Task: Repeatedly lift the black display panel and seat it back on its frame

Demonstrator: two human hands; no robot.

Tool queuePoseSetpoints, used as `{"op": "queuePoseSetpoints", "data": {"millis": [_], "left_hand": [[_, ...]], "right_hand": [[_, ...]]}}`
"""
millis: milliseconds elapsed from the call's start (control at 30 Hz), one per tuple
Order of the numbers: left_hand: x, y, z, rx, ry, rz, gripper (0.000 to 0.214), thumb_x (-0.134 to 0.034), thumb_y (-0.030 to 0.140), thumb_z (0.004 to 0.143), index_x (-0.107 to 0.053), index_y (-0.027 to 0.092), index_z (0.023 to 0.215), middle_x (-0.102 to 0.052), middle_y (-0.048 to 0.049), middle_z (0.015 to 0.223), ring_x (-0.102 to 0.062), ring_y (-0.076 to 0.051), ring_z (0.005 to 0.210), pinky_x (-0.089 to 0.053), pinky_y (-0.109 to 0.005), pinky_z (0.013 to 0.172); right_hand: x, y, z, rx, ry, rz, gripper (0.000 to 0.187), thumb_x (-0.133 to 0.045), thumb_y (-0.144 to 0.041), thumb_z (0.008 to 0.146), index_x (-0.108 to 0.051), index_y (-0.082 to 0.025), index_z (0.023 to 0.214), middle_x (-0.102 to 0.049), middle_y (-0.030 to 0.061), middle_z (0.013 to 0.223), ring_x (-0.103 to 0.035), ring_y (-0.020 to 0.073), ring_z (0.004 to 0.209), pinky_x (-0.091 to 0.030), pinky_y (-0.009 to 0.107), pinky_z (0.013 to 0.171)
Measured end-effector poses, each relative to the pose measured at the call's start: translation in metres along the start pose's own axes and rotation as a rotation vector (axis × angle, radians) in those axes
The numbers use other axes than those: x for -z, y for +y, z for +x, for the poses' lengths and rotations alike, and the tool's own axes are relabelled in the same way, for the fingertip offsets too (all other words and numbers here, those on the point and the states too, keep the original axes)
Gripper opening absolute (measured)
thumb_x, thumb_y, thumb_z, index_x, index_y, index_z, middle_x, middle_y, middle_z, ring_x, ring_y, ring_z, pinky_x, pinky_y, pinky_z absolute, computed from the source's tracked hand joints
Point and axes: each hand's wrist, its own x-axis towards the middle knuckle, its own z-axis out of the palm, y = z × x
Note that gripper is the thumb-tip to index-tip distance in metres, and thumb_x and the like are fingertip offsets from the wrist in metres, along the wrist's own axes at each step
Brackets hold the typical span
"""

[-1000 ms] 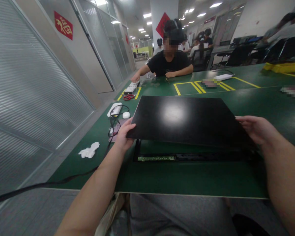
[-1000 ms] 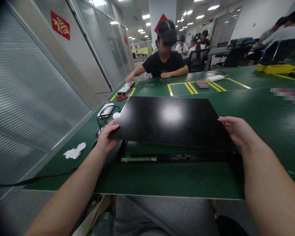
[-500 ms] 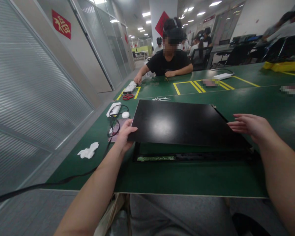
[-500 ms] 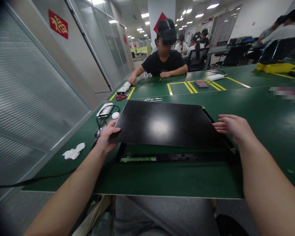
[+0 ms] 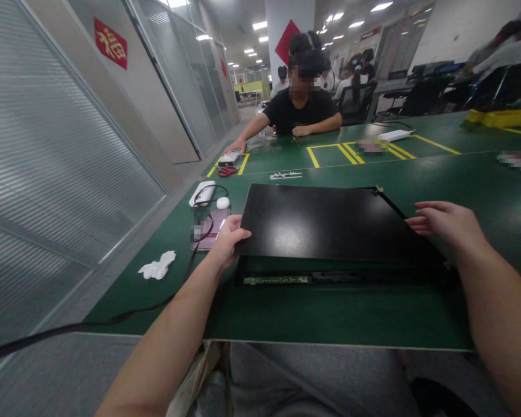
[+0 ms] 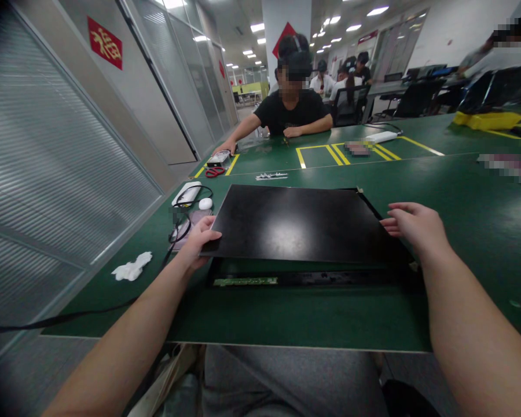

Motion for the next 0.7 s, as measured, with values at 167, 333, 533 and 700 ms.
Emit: {"op": "queuePoseSetpoints", "data": {"millis": [167, 333, 533, 700], "left_hand": [[-0.0013, -0.0017, -0.0002, 0.004, -0.005, 0.013, 0.055, -0.076, 0.018, 0.047, -0.053, 0.019, 0.097, -0.070, 0.0016, 0.082, -0.061, -0.014, 0.061, -0.049, -0.029, 0.063], [-0.0012, -0.0039, 0.0006, 0.014, -0.020, 0.002, 0.053, -0.076, 0.018, 0.048, -0.053, 0.019, 0.096, -0.070, 0.0025, 0.082, -0.061, -0.014, 0.062, -0.048, -0.029, 0.063], [-0.0002, -0.0037, 0.0002, 0.005, -0.030, -0.006, 0.053, -0.076, 0.017, 0.050, -0.053, 0.019, 0.098, -0.070, 0.0010, 0.084, -0.063, -0.015, 0.066, -0.048, -0.029, 0.064], [0.0002, -0.0046, -0.0001, 0.003, -0.043, 0.002, 0.052, -0.076, 0.017, 0.051, -0.053, 0.020, 0.097, -0.070, 0.0014, 0.085, -0.063, -0.015, 0.065, -0.049, -0.029, 0.065]], "right_hand": [[0.0002, 0.0008, 0.0015, 0.010, -0.001, -0.004, 0.024, -0.056, -0.008, 0.082, -0.065, -0.016, 0.103, -0.066, 0.0054, 0.061, -0.065, 0.0143, 0.051, -0.053, 0.020, 0.047], [0.0020, 0.0029, 0.0042, 0.026, -0.006, -0.021, 0.021, -0.057, -0.012, 0.082, -0.066, -0.016, 0.101, -0.067, 0.0060, 0.062, -0.066, 0.0151, 0.052, -0.054, 0.021, 0.047], [0.0028, 0.0034, 0.0039, 0.043, 0.003, -0.042, 0.020, -0.058, -0.013, 0.081, -0.067, -0.016, 0.099, -0.068, 0.0065, 0.064, -0.066, 0.0153, 0.053, -0.054, 0.021, 0.046], [0.0026, 0.0042, 0.0045, 0.049, 0.023, -0.050, 0.018, -0.059, -0.015, 0.081, -0.068, -0.016, 0.097, -0.069, 0.0072, 0.067, -0.066, 0.0145, 0.052, -0.053, 0.020, 0.045]]}}
